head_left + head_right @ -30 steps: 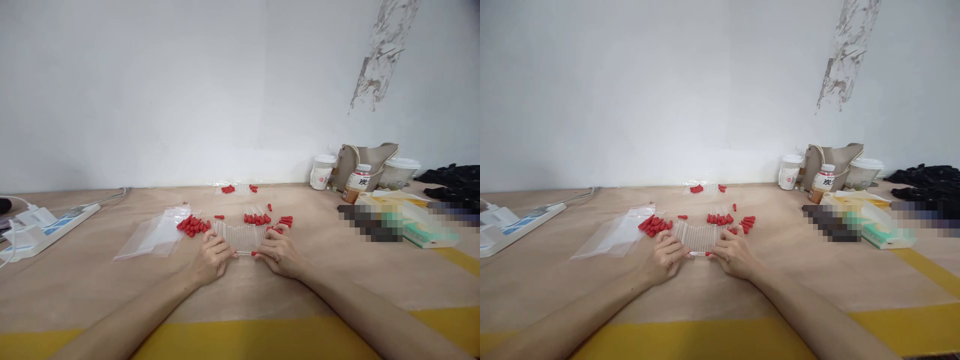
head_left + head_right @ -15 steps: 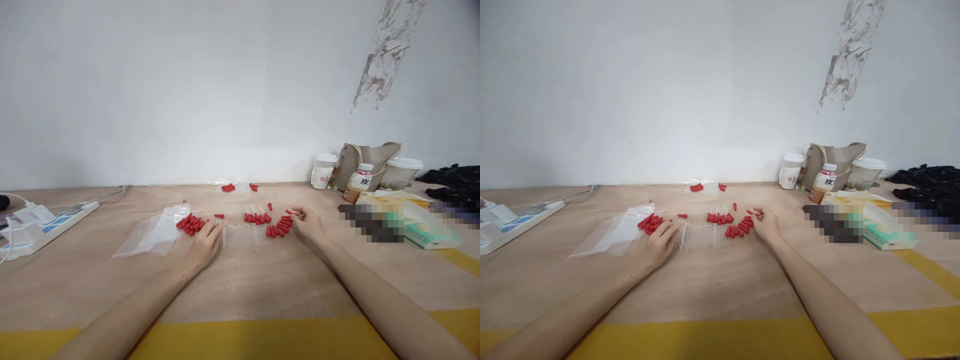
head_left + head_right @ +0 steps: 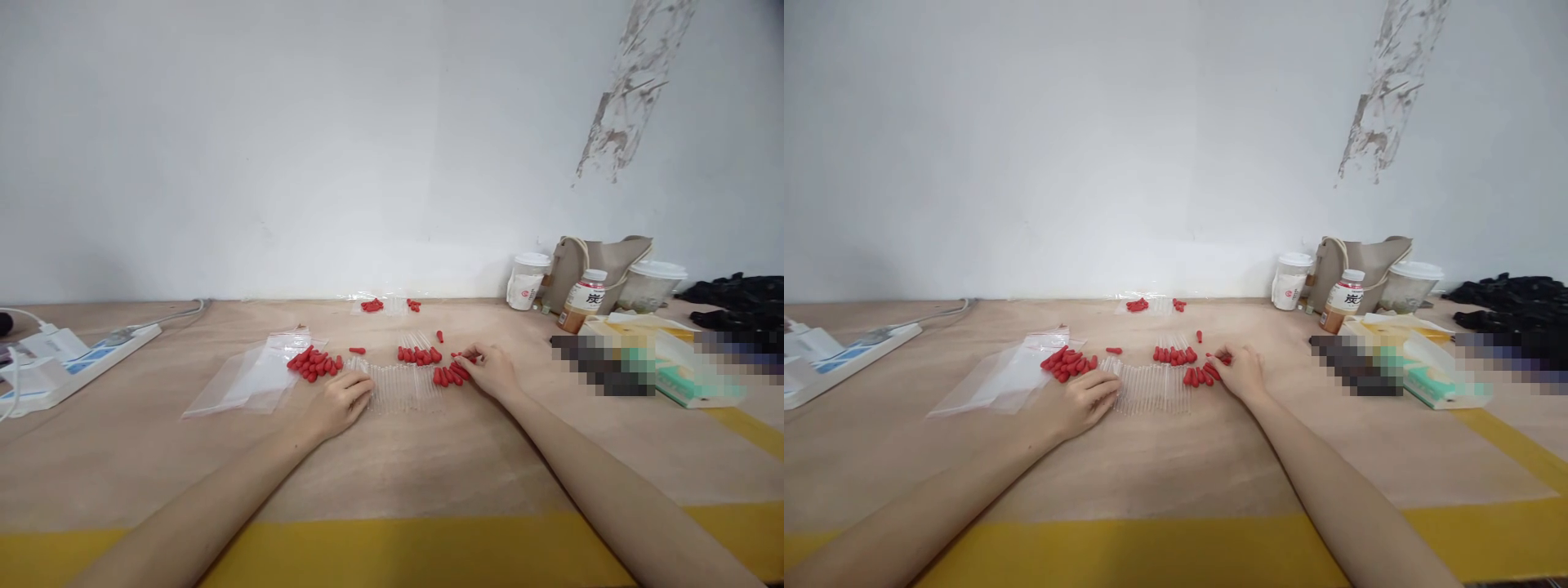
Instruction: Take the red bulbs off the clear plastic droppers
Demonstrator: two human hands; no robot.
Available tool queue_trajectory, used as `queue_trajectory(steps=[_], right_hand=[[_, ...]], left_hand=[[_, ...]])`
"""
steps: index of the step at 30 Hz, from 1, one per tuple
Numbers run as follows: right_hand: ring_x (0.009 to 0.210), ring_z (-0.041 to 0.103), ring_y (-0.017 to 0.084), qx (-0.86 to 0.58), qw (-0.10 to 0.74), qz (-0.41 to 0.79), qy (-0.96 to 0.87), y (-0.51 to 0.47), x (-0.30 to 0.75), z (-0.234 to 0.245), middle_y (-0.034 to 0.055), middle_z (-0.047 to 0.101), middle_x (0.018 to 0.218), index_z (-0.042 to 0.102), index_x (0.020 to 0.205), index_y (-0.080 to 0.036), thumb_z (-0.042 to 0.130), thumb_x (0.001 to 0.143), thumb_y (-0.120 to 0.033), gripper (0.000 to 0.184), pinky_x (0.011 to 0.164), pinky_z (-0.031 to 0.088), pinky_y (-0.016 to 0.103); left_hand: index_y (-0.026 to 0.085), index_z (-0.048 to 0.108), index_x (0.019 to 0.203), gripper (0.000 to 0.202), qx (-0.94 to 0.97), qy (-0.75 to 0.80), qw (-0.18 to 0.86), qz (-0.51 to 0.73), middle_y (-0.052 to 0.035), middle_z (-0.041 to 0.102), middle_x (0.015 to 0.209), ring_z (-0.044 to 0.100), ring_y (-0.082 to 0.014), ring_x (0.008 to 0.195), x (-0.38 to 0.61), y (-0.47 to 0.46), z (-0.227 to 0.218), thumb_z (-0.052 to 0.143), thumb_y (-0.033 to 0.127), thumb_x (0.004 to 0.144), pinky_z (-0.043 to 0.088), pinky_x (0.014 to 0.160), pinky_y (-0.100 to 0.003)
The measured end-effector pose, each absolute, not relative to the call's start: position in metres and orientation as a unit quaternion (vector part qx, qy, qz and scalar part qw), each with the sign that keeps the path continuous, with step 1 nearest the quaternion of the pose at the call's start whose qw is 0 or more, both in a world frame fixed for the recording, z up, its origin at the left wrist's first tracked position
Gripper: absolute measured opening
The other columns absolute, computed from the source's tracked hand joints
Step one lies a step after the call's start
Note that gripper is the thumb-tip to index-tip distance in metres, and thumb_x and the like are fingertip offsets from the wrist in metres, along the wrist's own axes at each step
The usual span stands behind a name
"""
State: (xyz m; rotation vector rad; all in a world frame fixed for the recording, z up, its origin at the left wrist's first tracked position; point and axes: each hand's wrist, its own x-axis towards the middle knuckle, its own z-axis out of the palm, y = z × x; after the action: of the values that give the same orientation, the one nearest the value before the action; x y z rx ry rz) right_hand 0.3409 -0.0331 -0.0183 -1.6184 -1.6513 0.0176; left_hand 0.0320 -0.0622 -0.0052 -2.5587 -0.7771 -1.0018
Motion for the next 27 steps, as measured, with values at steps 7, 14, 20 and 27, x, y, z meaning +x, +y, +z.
queue_trajectory(steps=[7,14,20,27], right_hand=[[0.074,0.053,0.018,-0.641,0.385,-0.015,-0.664,-0.036,0.34,-0.018,0.0021,0.065,0.075,0.065,0.067,-0.023,0.055,0.07,-0.04,0.02,0.065,0.035,0.03],[0.072,0.053,0.017,-0.631,0.414,-0.032,-0.656,-0.037,0.339,-0.018,0.0034,0.064,0.074,0.064,0.068,-0.021,0.054,0.072,-0.037,0.02,0.066,0.036,0.029],[0.078,0.052,0.019,-0.636,0.425,-0.053,-0.641,-0.042,0.326,-0.014,0.0036,0.063,0.076,0.063,0.068,-0.021,0.052,0.072,-0.032,0.017,0.07,0.032,0.031],[0.083,0.054,0.02,-0.643,0.346,-0.005,-0.683,-0.023,0.299,0.005,0.001,0.065,0.077,0.065,0.074,-0.025,0.053,0.072,-0.038,0.018,0.073,0.028,0.034]], left_hand=[[0.017,0.062,0.091,0.019,-0.879,-0.305,0.09,-0.356,-0.0071,0.063,0.091,0.059,-0.0166,0.081,0.02,-0.064,-0.007,0.05,0.022,0.078,0.05,0.074,-0.03],[0.02,0.061,0.1,0.035,-0.888,-0.324,0.096,-0.311,-0.0084,0.061,0.103,0.053,-0.0237,0.098,0.029,-0.071,0.001,0.058,0.043,0.073,0.041,0.087,-0.043],[0.026,0.048,0.121,0.067,-0.901,-0.347,0.11,-0.238,-0.01,0.049,0.125,0.04,-0.0302,0.117,0.044,-0.071,-0.003,0.054,0.064,0.066,0.016,0.1,-0.057],[0.024,0.049,0.12,0.068,-0.865,-0.404,0.152,-0.253,-0.0144,0.042,0.131,0.033,-0.0333,0.123,0.046,-0.065,-0.011,0.048,0.068,0.068,0.007,0.098,-0.062]])
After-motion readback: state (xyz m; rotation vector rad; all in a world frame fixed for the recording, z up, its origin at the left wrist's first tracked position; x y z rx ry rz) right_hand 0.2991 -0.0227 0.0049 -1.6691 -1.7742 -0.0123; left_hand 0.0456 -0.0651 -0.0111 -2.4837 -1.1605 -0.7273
